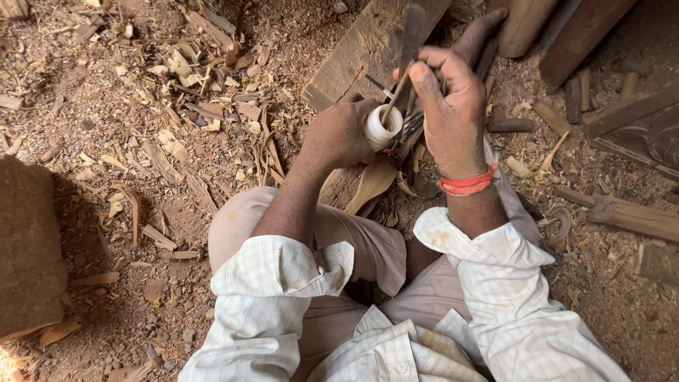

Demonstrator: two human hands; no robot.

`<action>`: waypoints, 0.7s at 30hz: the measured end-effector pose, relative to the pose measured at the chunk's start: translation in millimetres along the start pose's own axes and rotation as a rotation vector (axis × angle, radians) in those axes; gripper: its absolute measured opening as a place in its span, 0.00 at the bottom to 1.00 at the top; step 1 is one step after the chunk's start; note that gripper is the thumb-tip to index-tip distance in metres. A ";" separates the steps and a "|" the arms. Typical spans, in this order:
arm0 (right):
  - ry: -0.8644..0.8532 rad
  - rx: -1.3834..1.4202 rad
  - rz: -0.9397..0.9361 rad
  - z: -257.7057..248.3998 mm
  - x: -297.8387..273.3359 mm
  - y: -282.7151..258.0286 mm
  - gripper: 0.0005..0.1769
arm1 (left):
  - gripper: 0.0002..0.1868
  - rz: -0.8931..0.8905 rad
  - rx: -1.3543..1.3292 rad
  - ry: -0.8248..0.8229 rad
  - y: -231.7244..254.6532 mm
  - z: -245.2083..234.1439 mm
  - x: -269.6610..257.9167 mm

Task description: The person sits on the floor and carves a small wooden object using a chisel and a wooden mallet. They repeatedly strike the chisel to shape the wood, creating shavings.

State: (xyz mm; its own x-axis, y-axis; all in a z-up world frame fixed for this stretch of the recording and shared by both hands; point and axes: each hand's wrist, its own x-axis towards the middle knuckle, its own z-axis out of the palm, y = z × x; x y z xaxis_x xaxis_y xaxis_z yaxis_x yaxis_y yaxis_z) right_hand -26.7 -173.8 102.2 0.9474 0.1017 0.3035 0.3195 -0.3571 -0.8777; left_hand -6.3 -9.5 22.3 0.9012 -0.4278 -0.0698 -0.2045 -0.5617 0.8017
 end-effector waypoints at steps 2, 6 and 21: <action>-0.028 0.044 -0.017 2.1 -3.1 7.5 0.12 | 0.40 -0.009 -0.024 0.010 -3.0 -1.0 0.6; 0.049 0.103 0.085 -1.2 -23.3 23.9 0.13 | 0.39 0.002 -0.019 0.020 -7.6 7.3 2.0; 0.172 0.136 0.001 -17.5 -32.5 0.3 0.10 | 0.28 0.116 0.019 0.206 -4.9 9.5 0.2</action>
State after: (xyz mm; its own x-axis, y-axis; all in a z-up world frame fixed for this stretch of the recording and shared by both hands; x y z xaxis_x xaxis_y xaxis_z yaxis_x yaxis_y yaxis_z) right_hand -57.8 -193.5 98.6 0.9341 -0.0624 0.3514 0.3295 -0.2277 -0.9163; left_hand -8.7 -13.6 12.7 0.9298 -0.3379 0.1461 -0.3166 -0.5315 0.7857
